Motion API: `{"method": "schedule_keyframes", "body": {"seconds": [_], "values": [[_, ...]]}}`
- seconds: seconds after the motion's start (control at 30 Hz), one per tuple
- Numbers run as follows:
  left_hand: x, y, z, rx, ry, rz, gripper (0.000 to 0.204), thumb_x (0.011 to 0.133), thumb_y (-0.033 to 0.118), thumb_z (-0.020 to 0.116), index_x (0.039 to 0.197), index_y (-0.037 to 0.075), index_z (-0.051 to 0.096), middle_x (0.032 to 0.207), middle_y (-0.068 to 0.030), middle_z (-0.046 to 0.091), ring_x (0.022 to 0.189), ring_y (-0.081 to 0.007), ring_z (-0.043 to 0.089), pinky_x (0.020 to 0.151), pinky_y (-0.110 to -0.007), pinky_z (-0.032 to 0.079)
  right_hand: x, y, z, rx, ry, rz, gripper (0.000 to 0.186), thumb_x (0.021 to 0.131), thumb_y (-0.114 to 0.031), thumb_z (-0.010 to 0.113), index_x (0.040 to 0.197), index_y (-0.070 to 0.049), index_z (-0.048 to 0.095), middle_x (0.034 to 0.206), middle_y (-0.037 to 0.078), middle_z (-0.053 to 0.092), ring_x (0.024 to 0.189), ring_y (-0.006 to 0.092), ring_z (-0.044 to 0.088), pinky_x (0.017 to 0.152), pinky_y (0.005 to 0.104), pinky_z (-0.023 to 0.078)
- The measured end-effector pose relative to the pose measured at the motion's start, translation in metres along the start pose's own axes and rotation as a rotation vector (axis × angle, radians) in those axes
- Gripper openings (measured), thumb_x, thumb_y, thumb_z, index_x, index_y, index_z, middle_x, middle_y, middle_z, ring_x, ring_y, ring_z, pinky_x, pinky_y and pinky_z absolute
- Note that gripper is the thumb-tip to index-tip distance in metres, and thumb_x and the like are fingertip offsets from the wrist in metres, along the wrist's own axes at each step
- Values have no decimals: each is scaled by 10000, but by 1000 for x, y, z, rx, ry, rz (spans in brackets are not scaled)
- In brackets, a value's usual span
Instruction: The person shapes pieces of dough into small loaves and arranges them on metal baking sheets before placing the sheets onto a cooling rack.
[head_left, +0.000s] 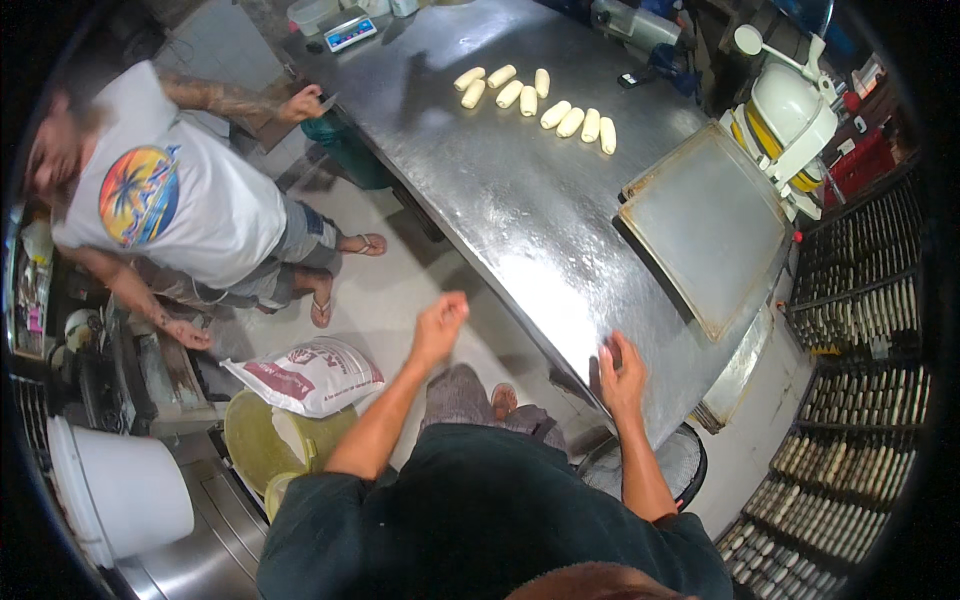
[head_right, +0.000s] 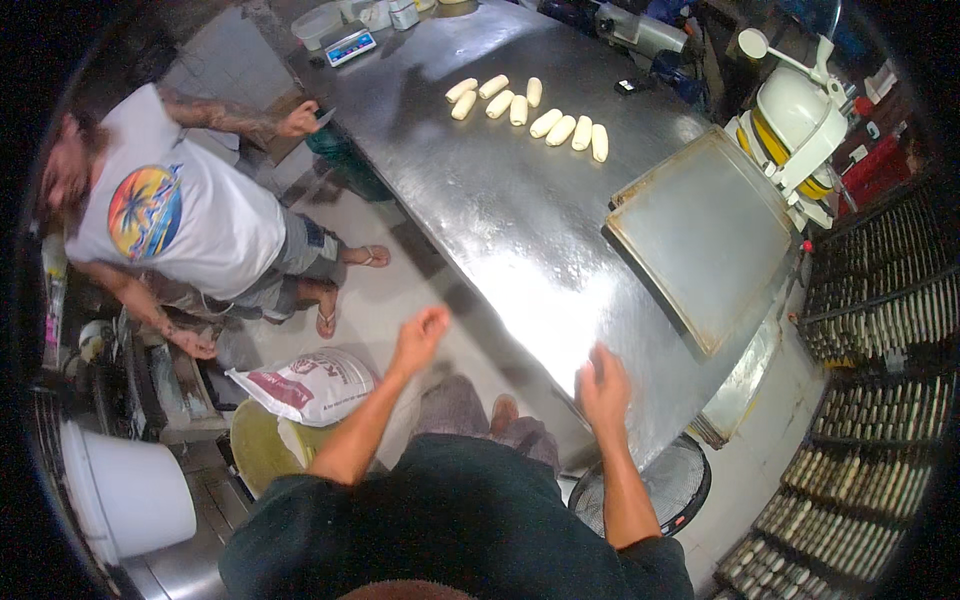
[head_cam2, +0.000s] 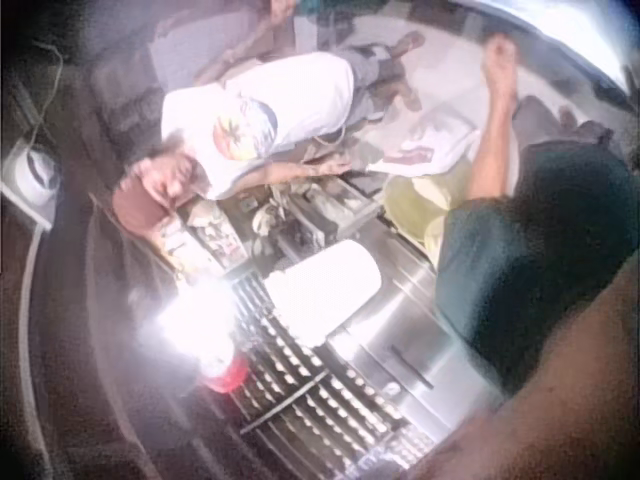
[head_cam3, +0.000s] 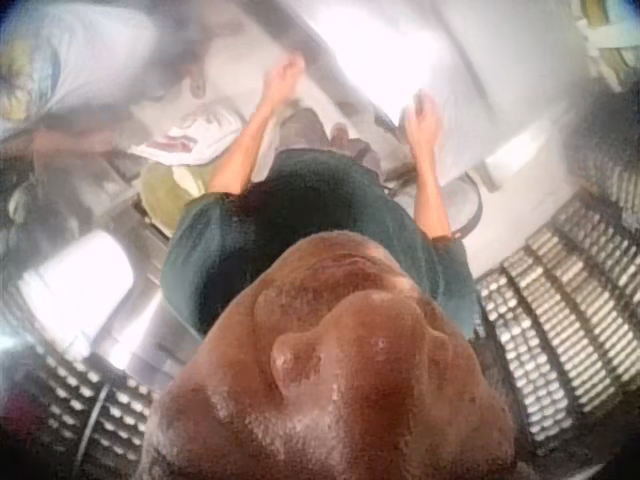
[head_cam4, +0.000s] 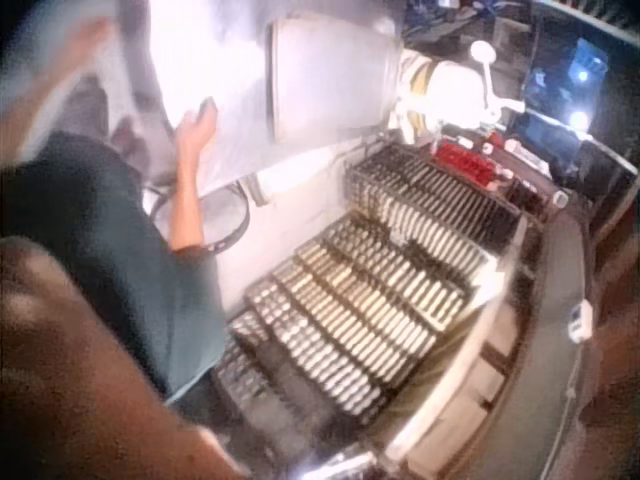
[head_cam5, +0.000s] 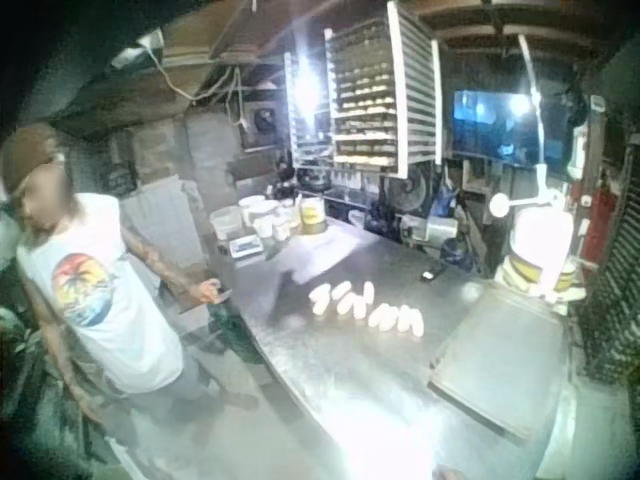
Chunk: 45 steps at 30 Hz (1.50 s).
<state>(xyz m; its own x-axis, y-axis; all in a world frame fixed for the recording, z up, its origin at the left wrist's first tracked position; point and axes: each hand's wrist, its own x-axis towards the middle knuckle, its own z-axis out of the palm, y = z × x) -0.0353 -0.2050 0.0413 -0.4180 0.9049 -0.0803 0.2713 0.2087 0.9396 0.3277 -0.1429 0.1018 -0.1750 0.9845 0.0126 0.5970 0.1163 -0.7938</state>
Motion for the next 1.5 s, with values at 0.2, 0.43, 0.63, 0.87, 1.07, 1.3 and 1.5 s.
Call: {"method": "schedule_keyframes", "body": {"seconds": [0.2,0.43,0.63,0.87,1.07,1.3,1.5], "values": [[293,55,-48,145,201,212,400,965,351,716,1193,22,715,963,-131,746,881,-231,693,819,-370,546,205,-101,36,144,195,-24,440,990,-258,675,1291,64,667,1166,223,744,1085,280,721,954,393,547],[579,100,-16,519,252,296,681,926,437,693,1389,-52,590,1358,-280,642,1292,-375,615,1095,-441,470,450,-51,63,-90,439,155,556,928,-296,747,1345,57,648,1225,260,722,1175,363,693,1034,383,511],[657,85,-12,531,-236,79,552,855,380,718,1217,-36,702,1162,-240,730,1096,-356,712,944,-428,546,508,-20,71,85,159,481,476,879,-246,764,1220,56,627,1077,196,680,824,268,681,766,386,550],[640,61,-66,-63,-289,-162,492,808,446,808,983,-11,759,881,-128,758,794,-233,723,726,-381,543,513,-48,82,388,322,601,557,820,-225,811,1253,38,579,1084,166,678,823,236,679,721,352,560],[600,104,-29,636,-430,53,614,781,534,830,986,-40,757,857,-153,760,761,-222,727,712,-375,544,526,-41,106,-46,290,490,683,671,-241,881,1213,64,597,995,221,726,884,286,731,736,422,596],[588,81,-46,227,-307,-114,466,846,271,817,1206,3,691,963,-92,714,804,-183,682,721,-340,552,425,-117,28,88,357,399,580,682,-213,843,1167,-7,601,1056,178,689,964,253,682,821,373,576],[502,116,-1,-409,-590,-207,482,944,150,670,1395,23,559,1122,-86,673,940,-181,670,795,-339,559,293,-28,-64,-105,392,585,538,788,-180,817,1251,-19,596,1115,214,722,953,336,741,866,413,600]]}}
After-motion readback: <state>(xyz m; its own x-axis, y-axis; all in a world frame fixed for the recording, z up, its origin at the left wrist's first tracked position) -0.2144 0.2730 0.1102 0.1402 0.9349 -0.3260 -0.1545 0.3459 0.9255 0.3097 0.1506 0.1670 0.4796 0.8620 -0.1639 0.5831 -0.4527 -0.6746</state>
